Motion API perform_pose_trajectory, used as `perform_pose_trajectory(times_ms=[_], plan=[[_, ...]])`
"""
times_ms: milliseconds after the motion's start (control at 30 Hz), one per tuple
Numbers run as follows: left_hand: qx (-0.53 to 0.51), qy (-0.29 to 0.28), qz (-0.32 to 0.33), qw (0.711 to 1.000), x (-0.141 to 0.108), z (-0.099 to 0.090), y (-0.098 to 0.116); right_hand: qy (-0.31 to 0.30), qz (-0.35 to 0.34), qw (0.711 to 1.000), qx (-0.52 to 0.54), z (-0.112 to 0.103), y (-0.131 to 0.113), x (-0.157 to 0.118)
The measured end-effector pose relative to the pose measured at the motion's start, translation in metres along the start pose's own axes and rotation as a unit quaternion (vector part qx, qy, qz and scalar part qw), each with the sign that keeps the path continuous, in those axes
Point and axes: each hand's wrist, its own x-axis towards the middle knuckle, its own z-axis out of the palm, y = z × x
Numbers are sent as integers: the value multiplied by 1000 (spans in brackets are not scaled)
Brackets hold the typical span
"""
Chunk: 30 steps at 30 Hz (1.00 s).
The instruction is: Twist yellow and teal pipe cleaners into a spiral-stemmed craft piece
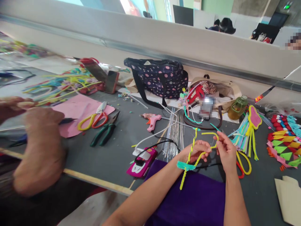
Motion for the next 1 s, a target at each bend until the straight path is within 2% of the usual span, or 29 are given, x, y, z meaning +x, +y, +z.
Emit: perform_pose_trajectory(times_ms=[200,367,600,767,1000], plan=[[10,27,5,1000,1,4,-3,-23,-102,985,-136,5,-2,-5],[22,30,15,999,2,8,-8,-4,-152,952,-266,9,1,-7],[25,28,8,999,5,6,-13,4,-252,904,-346,10,-9,-6],[24,15,10,1000,8,2,-16,8,-269,898,-349,11,-9,-6],[23,26,-1,999,7,5,-18,92,-255,896,-351,13,3,-7]])
